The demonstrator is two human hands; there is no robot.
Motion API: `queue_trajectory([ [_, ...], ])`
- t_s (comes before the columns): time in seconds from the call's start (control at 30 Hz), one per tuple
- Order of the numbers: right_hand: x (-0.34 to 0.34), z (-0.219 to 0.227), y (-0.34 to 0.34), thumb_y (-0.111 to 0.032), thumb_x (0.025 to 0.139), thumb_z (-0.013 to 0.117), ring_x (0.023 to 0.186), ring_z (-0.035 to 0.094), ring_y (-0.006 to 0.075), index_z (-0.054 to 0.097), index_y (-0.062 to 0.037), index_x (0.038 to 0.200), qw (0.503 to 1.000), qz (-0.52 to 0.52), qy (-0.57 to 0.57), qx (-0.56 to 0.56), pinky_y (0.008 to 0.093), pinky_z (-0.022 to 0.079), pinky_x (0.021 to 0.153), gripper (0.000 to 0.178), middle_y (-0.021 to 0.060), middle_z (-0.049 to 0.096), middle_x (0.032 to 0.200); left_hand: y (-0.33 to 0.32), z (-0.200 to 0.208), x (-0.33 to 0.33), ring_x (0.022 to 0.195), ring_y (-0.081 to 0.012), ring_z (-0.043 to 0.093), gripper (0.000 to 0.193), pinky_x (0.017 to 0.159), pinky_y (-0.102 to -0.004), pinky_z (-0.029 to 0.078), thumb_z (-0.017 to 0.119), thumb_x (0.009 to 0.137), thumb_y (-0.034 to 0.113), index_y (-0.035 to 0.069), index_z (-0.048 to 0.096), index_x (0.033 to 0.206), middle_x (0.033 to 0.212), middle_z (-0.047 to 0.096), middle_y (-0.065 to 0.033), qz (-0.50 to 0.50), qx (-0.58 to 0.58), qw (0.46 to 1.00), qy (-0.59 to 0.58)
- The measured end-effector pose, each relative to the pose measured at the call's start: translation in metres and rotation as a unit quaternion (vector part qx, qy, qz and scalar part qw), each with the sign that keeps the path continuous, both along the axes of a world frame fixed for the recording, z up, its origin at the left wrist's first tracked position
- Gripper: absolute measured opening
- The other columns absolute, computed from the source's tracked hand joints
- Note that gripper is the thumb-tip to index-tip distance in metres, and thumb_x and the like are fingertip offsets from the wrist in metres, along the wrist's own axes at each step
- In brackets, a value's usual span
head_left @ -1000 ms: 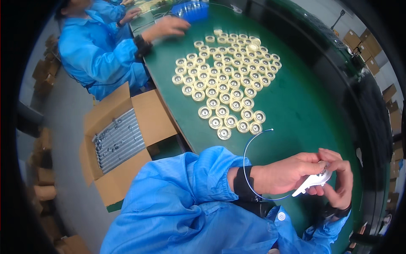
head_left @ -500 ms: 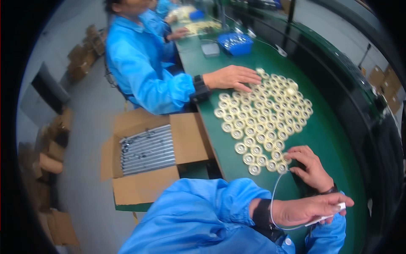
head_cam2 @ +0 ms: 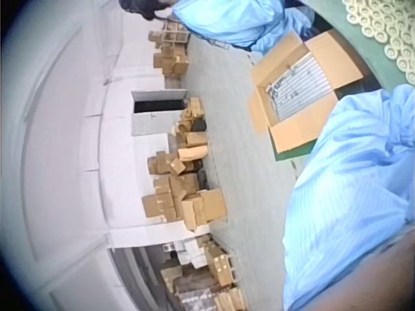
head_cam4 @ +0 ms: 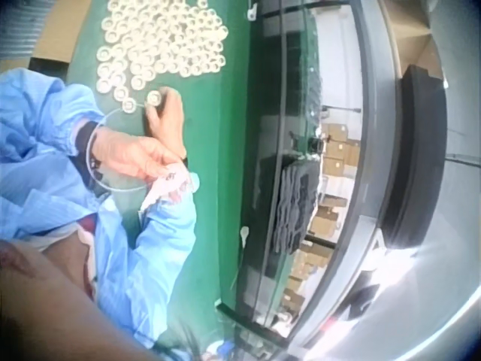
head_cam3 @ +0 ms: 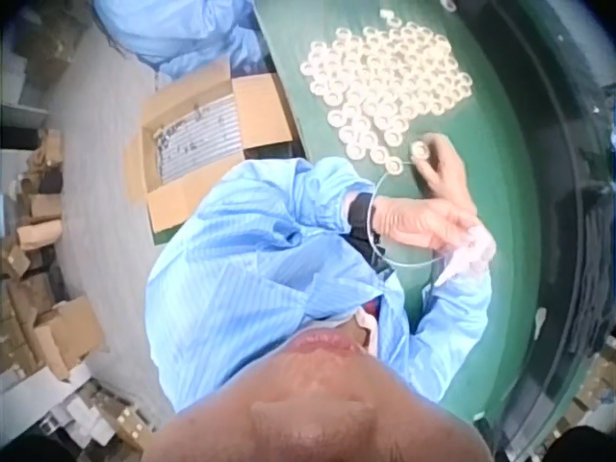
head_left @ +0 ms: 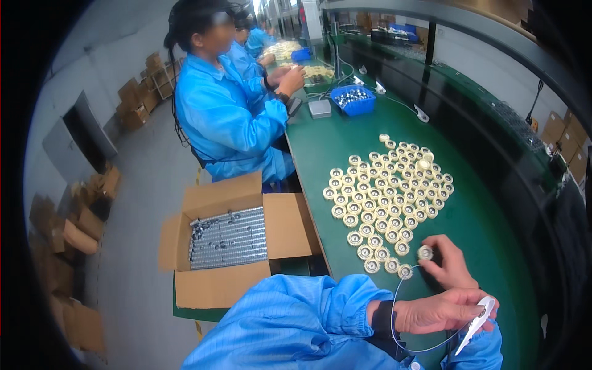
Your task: Assembling small mechanical components including gears and white plastic housings on a production line.
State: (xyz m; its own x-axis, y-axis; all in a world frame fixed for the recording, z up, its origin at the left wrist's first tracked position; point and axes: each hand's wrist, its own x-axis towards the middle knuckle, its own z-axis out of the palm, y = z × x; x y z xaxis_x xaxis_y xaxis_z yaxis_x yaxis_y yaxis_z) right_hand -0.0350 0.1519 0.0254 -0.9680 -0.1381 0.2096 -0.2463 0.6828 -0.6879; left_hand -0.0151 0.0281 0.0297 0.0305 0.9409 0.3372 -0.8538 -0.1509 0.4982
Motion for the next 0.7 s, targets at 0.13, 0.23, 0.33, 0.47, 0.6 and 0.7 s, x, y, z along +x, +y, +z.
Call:
queue_trajectory([
  [0.13, 0.045, 0.001, 0.040, 0.001, 0.078, 0.066, 0.086, 0.057, 0.0098, 0.056, 0.0000, 0.104, 0.942, -0.167, -0.028, -0.290, 0.0234, 0.046, 0.077, 0.028, 0.0012, 0.060, 0.091, 0.013, -0.004, 0.000, 0.120, -0.0178, 0.051, 0.045, 0.099, -0.0334, 0.042, 0.056, 0.096, 0.027, 0.007, 0.042, 0.133, 0.125, 0.053, -0.0059, 0.038, 0.006, 0.999, -0.029],
  [0.23, 0.087, 0.020, 0.063, -0.004, 0.083, 0.064, 0.088, 0.056, 0.0100, 0.060, 0.0021, 0.112, 0.950, -0.209, 0.029, -0.229, 0.0231, 0.044, 0.076, 0.030, 0.0030, 0.059, 0.094, 0.016, -0.002, -0.008, 0.107, -0.0239, 0.060, 0.036, 0.094, -0.0371, 0.047, 0.053, 0.097, 0.022, 0.005, 0.047, 0.129, 0.117, 0.058, -0.0141, 0.122, -0.034, 0.991, -0.035],
  [0.33, 0.117, 0.038, 0.051, -0.006, 0.086, 0.061, 0.091, 0.055, 0.0114, 0.061, 0.0014, 0.118, 0.968, -0.197, 0.053, -0.147, 0.0249, 0.045, 0.080, 0.032, 0.0043, 0.058, 0.096, 0.003, 0.005, -0.014, 0.114, -0.0297, 0.056, 0.060, 0.096, -0.0398, 0.045, 0.059, 0.092, 0.032, -0.004, 0.039, 0.136, 0.125, 0.054, -0.0180, 0.148, -0.048, 0.988, -0.017],
  [0.47, 0.149, 0.047, 0.035, -0.002, 0.083, 0.068, 0.096, 0.055, 0.0131, 0.056, 0.0017, 0.125, 0.939, -0.156, 0.099, -0.290, 0.0274, 0.047, 0.085, 0.043, 0.0070, 0.053, 0.111, 0.003, 0.006, -0.010, 0.116, -0.0291, 0.055, 0.063, 0.099, -0.0384, 0.043, 0.060, 0.091, 0.030, -0.005, 0.036, 0.137, 0.129, 0.052, -0.0191, 0.128, -0.079, 0.988, 0.021],
  [0.6, 0.164, 0.052, 0.031, -0.001, 0.078, 0.074, 0.098, 0.056, 0.0128, 0.055, 0.0028, 0.117, 0.939, -0.156, 0.114, -0.286, 0.0287, 0.047, 0.083, 0.044, 0.0066, 0.056, 0.111, 0.009, 0.000, -0.003, 0.116, -0.0242, 0.055, 0.054, 0.100, -0.0371, 0.042, 0.059, 0.093, 0.024, -0.004, 0.040, 0.135, 0.127, 0.054, -0.0154, 0.128, -0.100, 0.986, 0.023],
  [0.7, 0.163, 0.047, 0.028, -0.004, 0.076, 0.076, 0.096, 0.056, 0.0134, 0.058, 0.0015, 0.112, 0.947, -0.142, 0.120, -0.262, 0.0285, 0.047, 0.081, 0.041, 0.0064, 0.058, 0.108, 0.006, -0.005, 0.000, 0.115, -0.0202, 0.054, 0.047, 0.100, -0.0360, 0.042, 0.056, 0.094, 0.019, -0.002, 0.042, 0.133, 0.125, 0.055, -0.0125, 0.121, -0.103, 0.987, 0.036],
])
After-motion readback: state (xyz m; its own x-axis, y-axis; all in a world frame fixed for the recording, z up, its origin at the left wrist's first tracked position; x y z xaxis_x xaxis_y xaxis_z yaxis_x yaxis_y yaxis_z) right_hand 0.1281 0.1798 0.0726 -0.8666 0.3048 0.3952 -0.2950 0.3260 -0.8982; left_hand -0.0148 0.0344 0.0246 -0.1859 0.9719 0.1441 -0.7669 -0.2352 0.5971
